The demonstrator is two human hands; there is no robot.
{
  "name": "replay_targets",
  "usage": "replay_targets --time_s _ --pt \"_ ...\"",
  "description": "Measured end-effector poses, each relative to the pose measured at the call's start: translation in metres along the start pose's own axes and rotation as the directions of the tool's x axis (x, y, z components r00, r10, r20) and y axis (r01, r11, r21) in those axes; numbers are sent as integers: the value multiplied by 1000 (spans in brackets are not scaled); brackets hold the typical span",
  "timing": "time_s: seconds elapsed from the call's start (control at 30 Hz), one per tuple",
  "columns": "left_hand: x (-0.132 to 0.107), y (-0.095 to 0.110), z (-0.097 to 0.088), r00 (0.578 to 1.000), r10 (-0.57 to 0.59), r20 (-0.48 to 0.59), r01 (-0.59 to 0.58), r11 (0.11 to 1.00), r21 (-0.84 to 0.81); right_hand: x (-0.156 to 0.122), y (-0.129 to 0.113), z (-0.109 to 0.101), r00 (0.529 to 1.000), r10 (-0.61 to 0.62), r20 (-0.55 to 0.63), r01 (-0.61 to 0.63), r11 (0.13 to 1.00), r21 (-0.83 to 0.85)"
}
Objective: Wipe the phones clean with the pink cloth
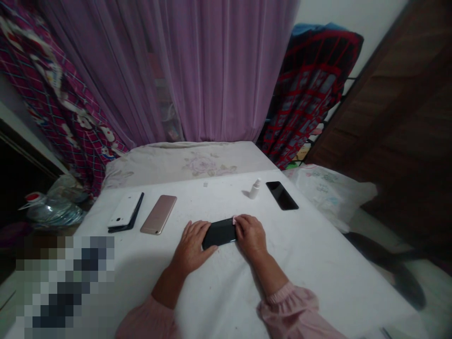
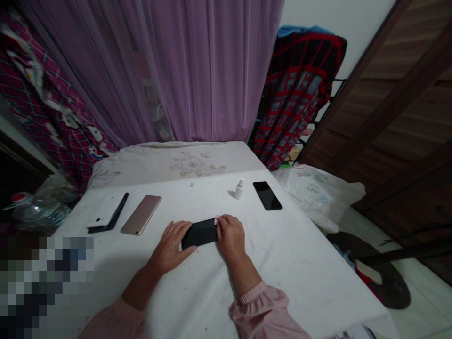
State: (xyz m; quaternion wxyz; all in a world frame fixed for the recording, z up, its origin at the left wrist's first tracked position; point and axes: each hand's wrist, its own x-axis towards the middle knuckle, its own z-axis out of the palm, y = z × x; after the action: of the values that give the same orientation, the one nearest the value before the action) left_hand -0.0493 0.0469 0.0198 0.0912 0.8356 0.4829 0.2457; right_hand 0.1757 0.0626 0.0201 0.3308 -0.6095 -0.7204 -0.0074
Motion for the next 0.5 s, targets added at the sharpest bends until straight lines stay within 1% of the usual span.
replay_targets --time_s 0.27,0.37,0.5 --pt "1 6 -5 1000 -17 16 17 1000 -8 8 5 -2 996 -45 70 45 999 -5" --pt "1 7 -6 1000 -17 22 17 1000 -5 3 8 -7 995 -50 86 52 998 -20" --pt "1 7 -6 1000 -16 17 16 1000 -4 -11 8 -16 995 -45 93 49 998 -41"
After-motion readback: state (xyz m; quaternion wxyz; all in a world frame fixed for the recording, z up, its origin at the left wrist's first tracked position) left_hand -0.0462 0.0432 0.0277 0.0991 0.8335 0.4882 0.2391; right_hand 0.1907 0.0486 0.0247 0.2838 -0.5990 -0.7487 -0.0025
